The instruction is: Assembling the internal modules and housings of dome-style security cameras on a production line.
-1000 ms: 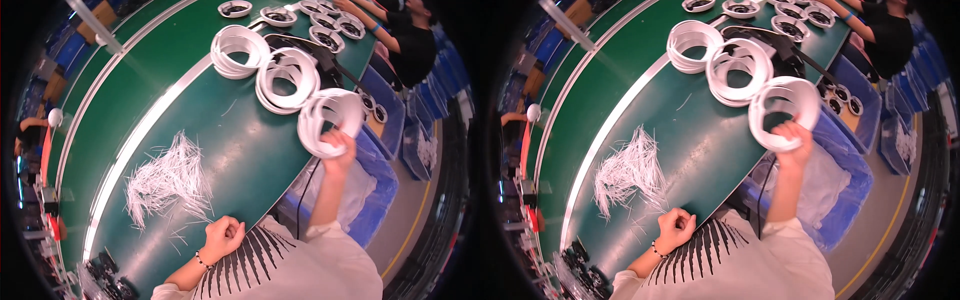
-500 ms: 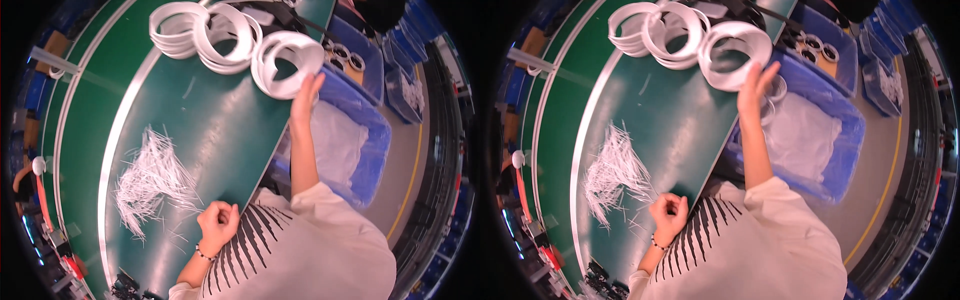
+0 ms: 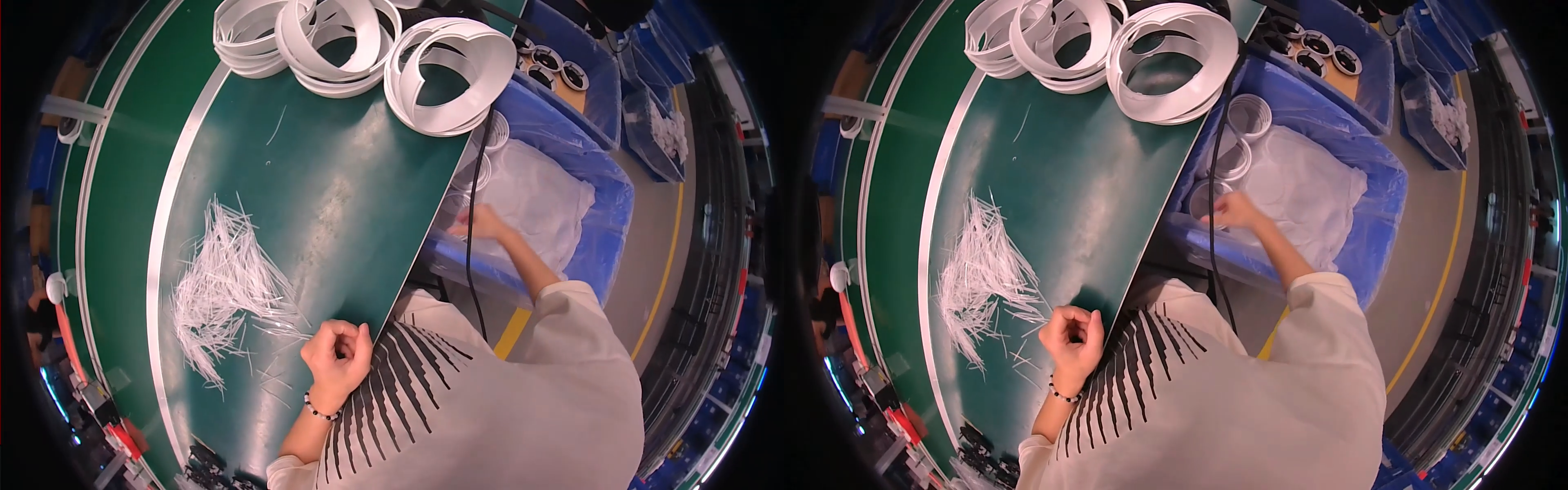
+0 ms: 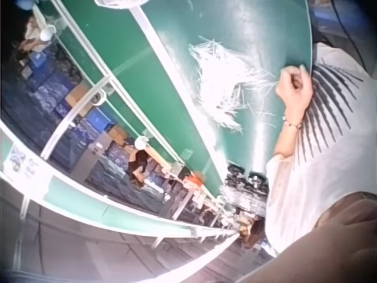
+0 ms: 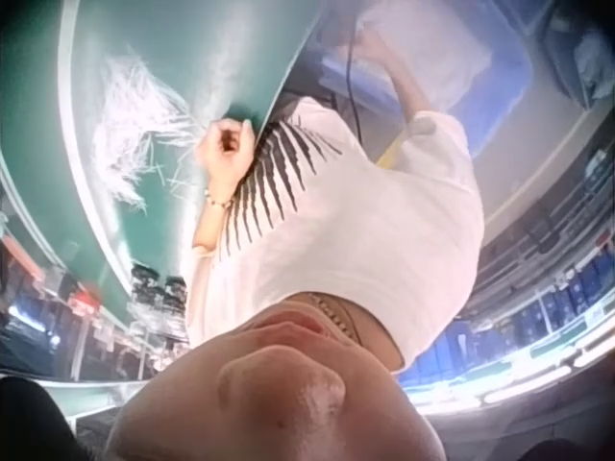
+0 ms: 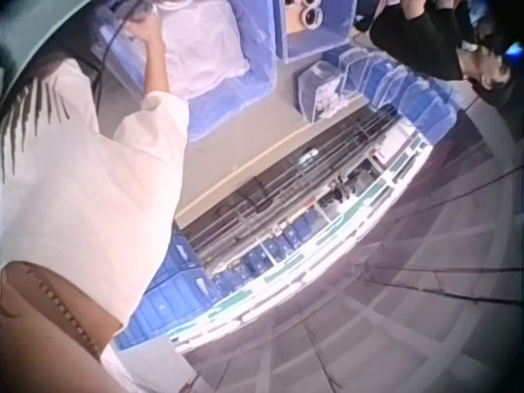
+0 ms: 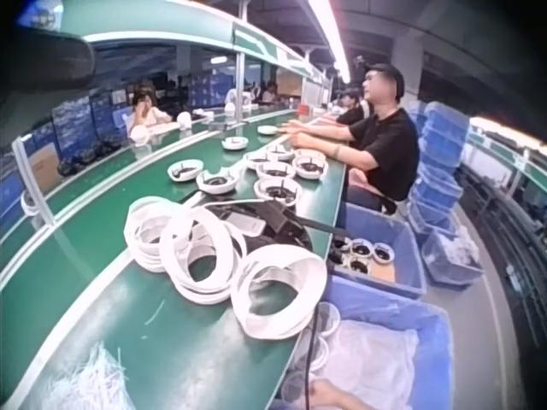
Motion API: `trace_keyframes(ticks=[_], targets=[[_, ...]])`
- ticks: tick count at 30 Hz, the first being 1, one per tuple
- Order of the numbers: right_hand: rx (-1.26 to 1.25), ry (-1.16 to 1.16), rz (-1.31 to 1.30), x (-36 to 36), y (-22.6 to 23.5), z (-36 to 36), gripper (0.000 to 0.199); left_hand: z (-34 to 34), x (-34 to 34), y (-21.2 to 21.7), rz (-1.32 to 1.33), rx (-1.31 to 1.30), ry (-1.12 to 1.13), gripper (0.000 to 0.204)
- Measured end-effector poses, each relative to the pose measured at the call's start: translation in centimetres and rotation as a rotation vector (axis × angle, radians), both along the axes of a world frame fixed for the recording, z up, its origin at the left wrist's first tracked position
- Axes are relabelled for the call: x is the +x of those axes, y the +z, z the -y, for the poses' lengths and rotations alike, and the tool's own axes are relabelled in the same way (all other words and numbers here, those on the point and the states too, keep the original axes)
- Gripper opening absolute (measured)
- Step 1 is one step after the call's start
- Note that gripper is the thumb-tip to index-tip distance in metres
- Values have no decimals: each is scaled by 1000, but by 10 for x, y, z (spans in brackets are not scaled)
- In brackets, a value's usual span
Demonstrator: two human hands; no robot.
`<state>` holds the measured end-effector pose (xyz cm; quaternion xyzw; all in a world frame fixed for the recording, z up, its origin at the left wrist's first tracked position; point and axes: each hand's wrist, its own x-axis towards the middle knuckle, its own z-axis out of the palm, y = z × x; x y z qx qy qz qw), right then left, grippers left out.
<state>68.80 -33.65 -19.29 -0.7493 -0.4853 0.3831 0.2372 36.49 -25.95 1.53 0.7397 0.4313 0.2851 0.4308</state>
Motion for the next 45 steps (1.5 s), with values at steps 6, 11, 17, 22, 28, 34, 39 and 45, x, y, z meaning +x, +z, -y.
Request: trace_keyframes(ticks=[6,11,17,22,28,34,39,45], targets=[[-148,129,-89,-30,-109,-21,58,1,5,4,-23,18,0,17],[-147,26,-206,-30,-115,-15,52,-1,4,5,-1,-1,-9,17],[-120,-79,-305,-16,-141,0,51,-2,4,9,37,-23,-66,16],[-83,-239,-366,-1,-145,14,51,-2,7,10,109,-29,-137,16],[-123,-380,-227,-23,66,13,53,-5,-5,5,106,-45,-155,16],[560,-856,478,-6,164,69,47,-7,-8,9,140,-39,-170,16],[1316,-444,-516,-68,284,15,44,-5,-9,6,180,-44,-173,16],[688,-192,-1732,-150,288,-143,33,-6,-15,9,179,-97,-189,14]])
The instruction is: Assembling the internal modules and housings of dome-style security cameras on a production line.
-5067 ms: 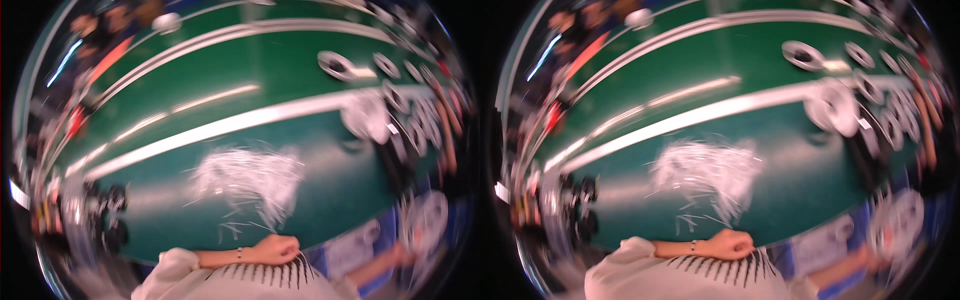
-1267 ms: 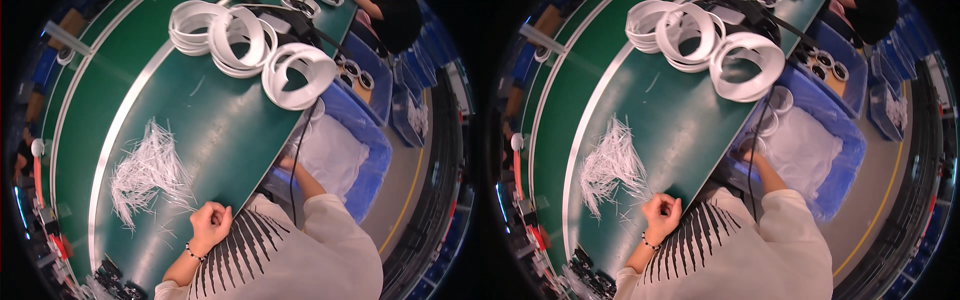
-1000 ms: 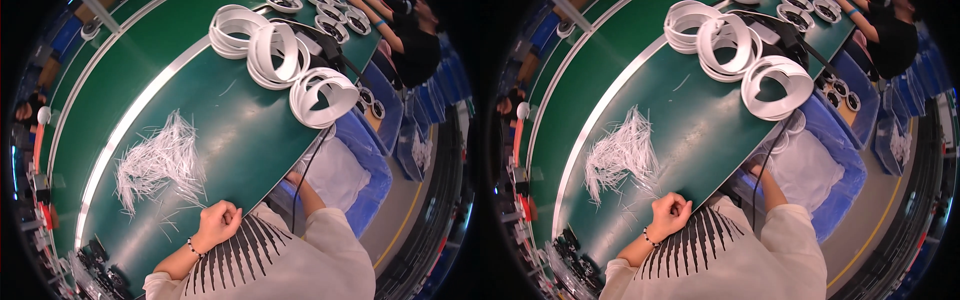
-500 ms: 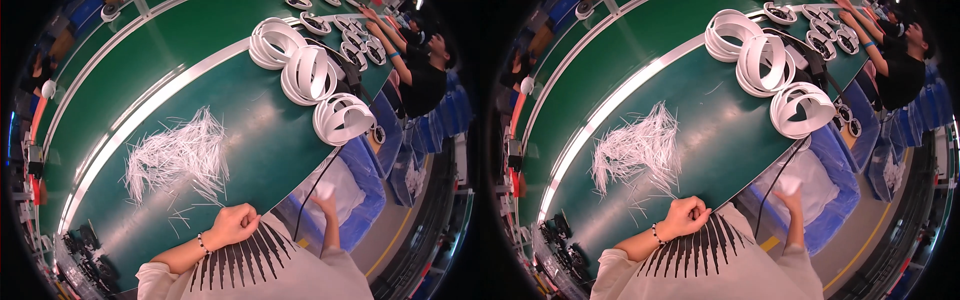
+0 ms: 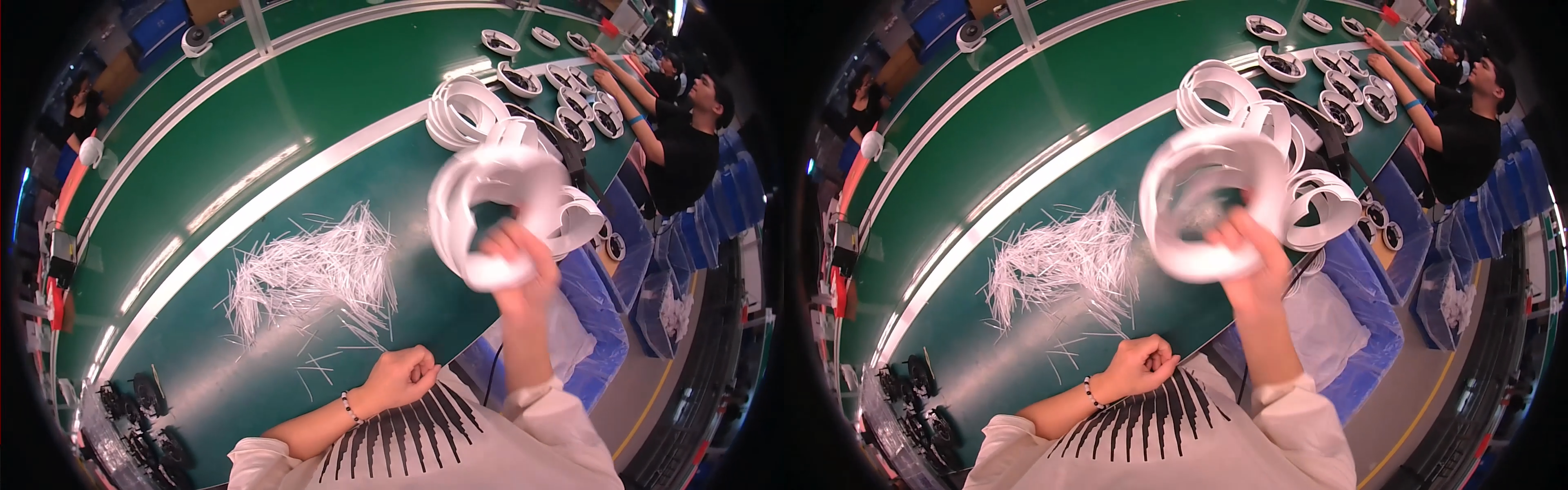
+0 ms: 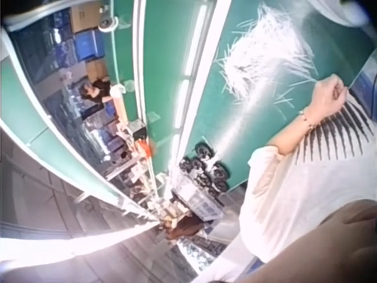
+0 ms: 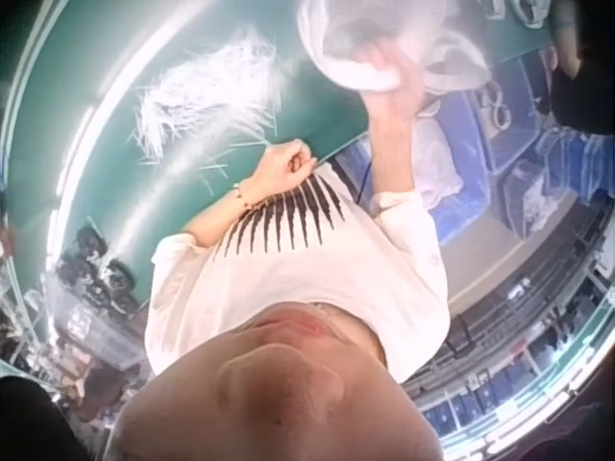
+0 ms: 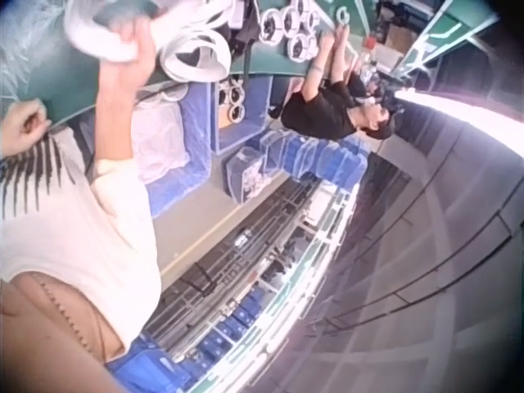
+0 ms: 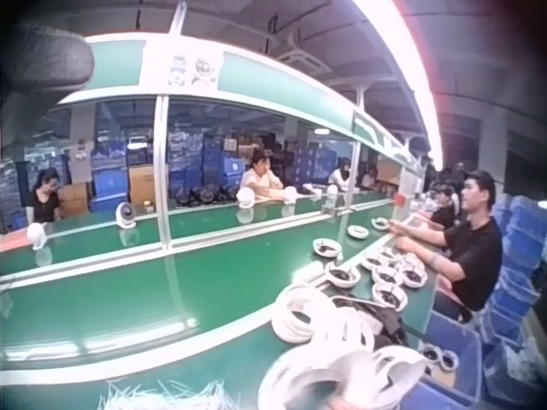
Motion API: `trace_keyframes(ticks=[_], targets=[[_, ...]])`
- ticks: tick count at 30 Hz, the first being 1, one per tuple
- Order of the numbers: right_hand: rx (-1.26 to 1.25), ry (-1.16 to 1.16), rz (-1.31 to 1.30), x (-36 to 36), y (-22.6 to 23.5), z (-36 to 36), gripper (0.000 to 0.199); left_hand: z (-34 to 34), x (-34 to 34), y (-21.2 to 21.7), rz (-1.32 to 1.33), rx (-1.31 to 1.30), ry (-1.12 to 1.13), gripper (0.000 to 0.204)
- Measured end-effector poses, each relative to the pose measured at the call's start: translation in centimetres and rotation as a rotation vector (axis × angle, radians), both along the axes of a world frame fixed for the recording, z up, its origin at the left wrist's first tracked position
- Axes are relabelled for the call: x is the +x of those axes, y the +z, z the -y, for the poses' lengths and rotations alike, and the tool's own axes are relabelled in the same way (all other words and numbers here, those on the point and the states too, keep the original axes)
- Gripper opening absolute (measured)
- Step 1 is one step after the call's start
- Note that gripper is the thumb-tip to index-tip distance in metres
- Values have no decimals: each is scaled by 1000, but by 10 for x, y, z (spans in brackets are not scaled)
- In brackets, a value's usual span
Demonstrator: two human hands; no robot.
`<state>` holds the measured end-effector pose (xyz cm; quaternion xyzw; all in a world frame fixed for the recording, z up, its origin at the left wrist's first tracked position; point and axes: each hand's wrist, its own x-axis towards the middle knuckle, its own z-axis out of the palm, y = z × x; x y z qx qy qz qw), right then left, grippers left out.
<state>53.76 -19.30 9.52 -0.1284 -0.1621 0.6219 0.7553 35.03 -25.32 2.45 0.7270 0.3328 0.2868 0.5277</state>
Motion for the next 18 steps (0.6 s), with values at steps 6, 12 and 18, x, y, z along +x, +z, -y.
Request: trace_keyframes(ticks=[6,12,18], targets=[[-132,105,-139,-7,-66,-120,23,2,2,-4,30,76,3,15],[-394,-123,96,-14,-86,-137,36,1,0,-5,19,72,-19,16],[-399,-654,444,-52,-71,-132,66,2,-3,-5,19,54,-24,15]])
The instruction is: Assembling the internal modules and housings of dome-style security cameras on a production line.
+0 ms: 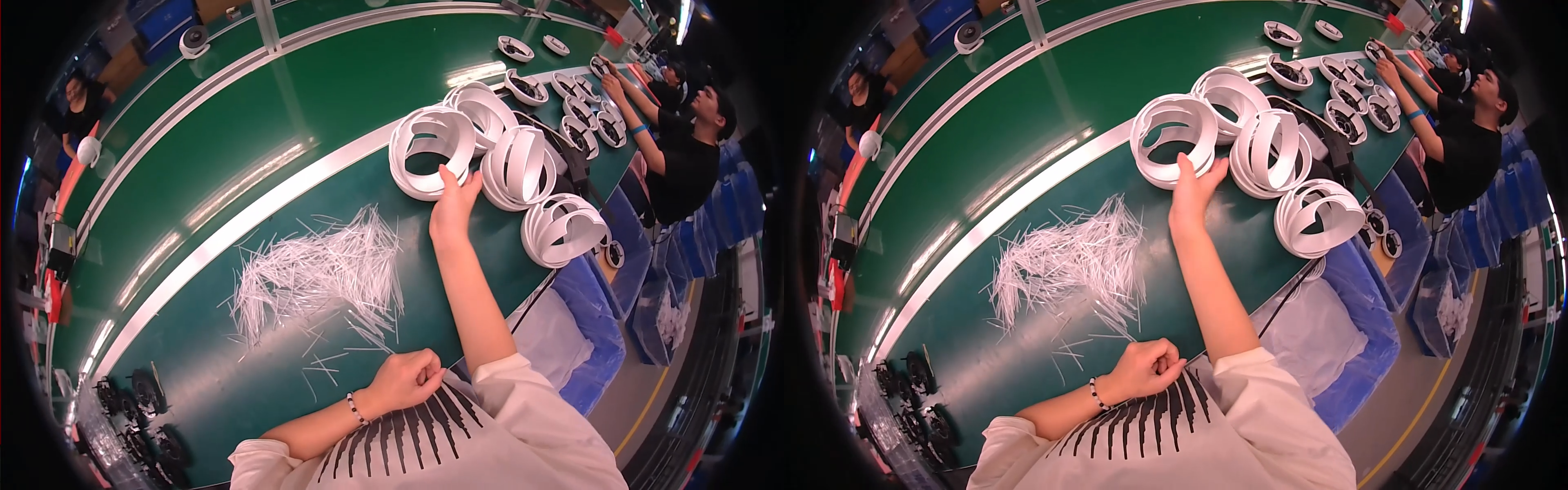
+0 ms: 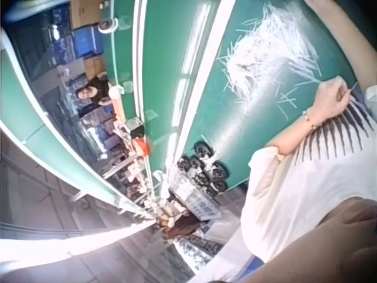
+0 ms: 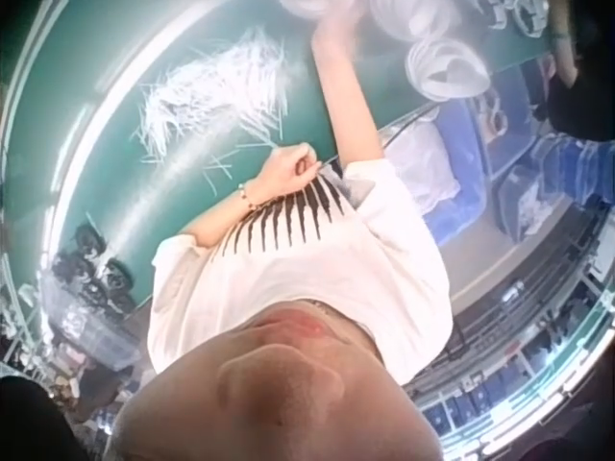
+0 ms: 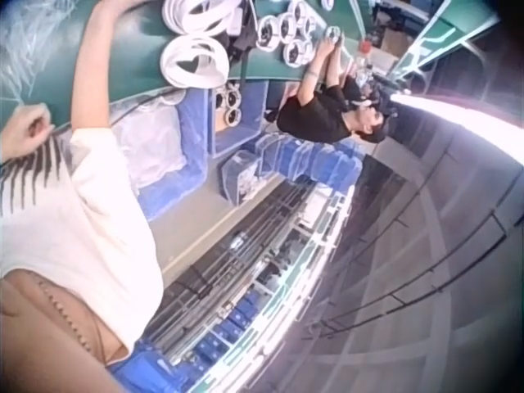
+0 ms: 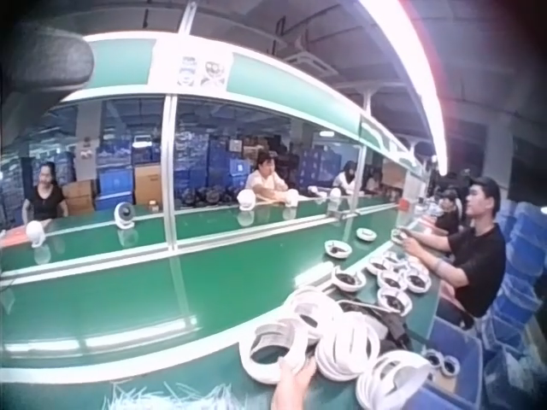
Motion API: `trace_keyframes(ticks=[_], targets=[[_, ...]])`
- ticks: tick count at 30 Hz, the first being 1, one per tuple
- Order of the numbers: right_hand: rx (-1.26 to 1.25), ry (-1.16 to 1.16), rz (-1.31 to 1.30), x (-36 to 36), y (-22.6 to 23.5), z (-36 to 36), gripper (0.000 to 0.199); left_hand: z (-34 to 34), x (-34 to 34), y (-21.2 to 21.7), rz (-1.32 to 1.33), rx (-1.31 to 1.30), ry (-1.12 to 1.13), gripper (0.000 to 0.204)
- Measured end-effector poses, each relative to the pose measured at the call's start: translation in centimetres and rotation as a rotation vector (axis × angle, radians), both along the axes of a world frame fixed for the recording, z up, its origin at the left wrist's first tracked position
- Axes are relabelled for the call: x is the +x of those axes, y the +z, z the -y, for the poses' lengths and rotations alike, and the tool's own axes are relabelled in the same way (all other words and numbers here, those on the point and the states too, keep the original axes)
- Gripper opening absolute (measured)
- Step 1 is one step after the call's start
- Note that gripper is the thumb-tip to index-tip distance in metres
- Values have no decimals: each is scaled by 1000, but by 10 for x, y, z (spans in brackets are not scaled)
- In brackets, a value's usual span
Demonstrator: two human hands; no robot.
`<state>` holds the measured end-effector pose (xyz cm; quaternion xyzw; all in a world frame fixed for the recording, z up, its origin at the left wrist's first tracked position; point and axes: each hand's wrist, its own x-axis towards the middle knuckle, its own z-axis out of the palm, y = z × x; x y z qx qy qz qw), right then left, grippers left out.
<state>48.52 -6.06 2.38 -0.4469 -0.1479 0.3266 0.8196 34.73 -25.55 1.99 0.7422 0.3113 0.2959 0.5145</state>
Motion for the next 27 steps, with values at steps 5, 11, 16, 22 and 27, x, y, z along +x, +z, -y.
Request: trace_keyframes(ticks=[5,11,16,22,27], targets=[[-207,-93,414,2,-20,-15,73,-2,5,1,-14,10,-27,14],[41,240,386,12,12,61,61,-1,5,6,-45,-14,72,16],[179,-254,1351,111,13,181,41,0,9,-3,-62,-28,104,17],[-915,-195,1222,236,-173,276,44,2,20,-6,-101,-16,113,17],[-1168,492,1321,208,-294,225,43,8,16,-5,-228,58,232,17]])
